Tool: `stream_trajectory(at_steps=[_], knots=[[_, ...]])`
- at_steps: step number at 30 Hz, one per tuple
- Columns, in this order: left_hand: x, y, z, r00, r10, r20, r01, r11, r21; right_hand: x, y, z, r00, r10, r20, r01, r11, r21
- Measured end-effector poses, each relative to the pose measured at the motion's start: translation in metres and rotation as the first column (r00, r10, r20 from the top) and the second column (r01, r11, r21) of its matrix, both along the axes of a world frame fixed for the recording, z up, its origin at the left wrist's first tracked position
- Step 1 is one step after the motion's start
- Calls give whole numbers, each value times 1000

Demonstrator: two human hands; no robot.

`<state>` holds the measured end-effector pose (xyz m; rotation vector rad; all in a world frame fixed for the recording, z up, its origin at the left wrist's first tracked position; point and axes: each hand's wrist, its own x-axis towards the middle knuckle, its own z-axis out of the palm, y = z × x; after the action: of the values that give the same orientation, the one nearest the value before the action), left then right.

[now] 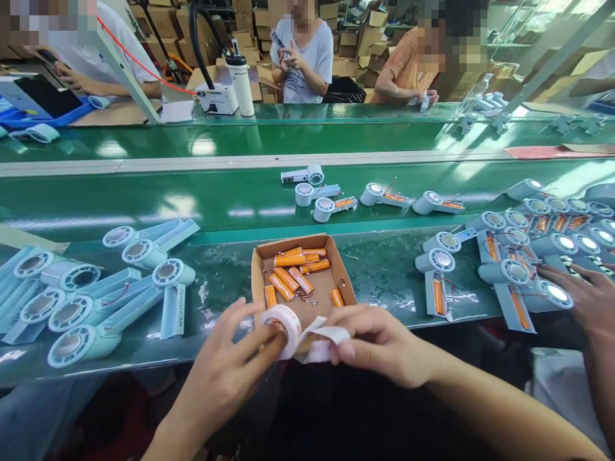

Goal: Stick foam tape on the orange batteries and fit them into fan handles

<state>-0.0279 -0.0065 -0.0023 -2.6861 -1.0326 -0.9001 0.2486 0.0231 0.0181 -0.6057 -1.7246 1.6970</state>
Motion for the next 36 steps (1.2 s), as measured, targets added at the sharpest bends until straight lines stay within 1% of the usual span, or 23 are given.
stream_trajectory(at_steps=[4, 6, 8, 10, 11, 13, 14, 15, 16, 17, 18, 19, 20, 21, 22, 24, 26, 27, 29, 31, 33, 35, 36], knots=[[13, -11, 1, 991, -137, -6, 137, 989, 53, -11, 9, -3, 997, -72, -21, 62, 947, -314], [14, -11, -1, 991, -136, -14, 137, 989, 63, -12, 11, -2, 998, -54, -10, 47, 935, -353], [8, -8, -5, 996, -87, -23, 89, 994, 65, -7, 10, 4, 1000, 21, -1, -20, 957, -290], [-2, -5, -11, 1000, -17, -15, 18, 997, 75, 0, 5, 11, 987, 163, 13, -158, 974, -165], [-9, -4, -15, 1000, 17, -7, -16, 996, 91, 3, 1, 15, 967, 253, 29, -249, 964, -96], [-23, -3, -21, 997, 80, 5, -80, 987, 140, 9, -7, 18, 899, 431, 81, -435, 899, 43], [-30, -3, -24, 994, 113, 8, -112, 979, 168, 10, -9, 18, 860, 493, 133, -507, 856, 104], [-36, -3, -25, 990, 143, 11, -143, 971, 193, 10, -9, 17, 836, 504, 217, -539, 828, 153], [-41, -4, -26, 985, 172, 19, -172, 962, 211, 8, -6, 15, 830, 444, 338, -524, 829, 195], [-45, -4, -25, 980, 196, 38, -199, 954, 226, 4, 0, 12, 817, 309, 486, -466, 851, 243], [-46, -3, -24, 976, 211, 59, -219, 947, 234, -2, 10, 8, 764, 117, 634, -388, 869, 306], [-46, -3, -21, 973, 217, 76, -229, 945, 235, -10, 21, 4, 657, -91, 748, -318, 867, 384], [-44, -2, -18, 974, 209, 88, -224, 948, 228, -18, 34, -1, 524, -264, 810, -284, 842, 459], [-41, 0, -14, 978, 189, 92, -205, 954, 218, -27, 47, -6, 403, -375, 835, -294, 811, 506], [-36, 2, -10, 983, 163, 88, -178, 962, 206, -36, 59, -10, 316, -425, 848, -327, 790, 518], [-26, 6, -3, 993, 99, 66, -110, 977, 182, -46, 76, -15, 243, -424, 873, -381, 786, 487], [-17, 9, 2, 997, 54, 52, -62, 984, 168, -42, 83, -14, 282, -416, 864, -346, 796, 496], [-13, 10, 3, 998, 40, 46, -46, 986, 161, -35, 83, -11, 350, -440, 827, -289, 789, 542], [-6, 13, 2, 999, 25, 27, -28, 990, 137, -15, 78, -4, 554, -521, 649, -84, 741, 666], [-1, 16, 0, 1000, 7, -4, -6, 994, 112, 5, 68, 4, 745, -557, 368, 190, 705, 683], [5, 19, -1, 999, -23, -45, 27, 996, 80, 20, 55, 10, 840, -527, 126, 400, 759, 514], [12, 22, 1, 994, -68, -89, 72, 996, 44, 27, 42, 15, 868, -497, 9, 479, 840, 256], [17, 24, 3, 989, -93, -112, 96, 995, 28, 28, 36, 18, 871, -491, 1, 485, 862, 145]])
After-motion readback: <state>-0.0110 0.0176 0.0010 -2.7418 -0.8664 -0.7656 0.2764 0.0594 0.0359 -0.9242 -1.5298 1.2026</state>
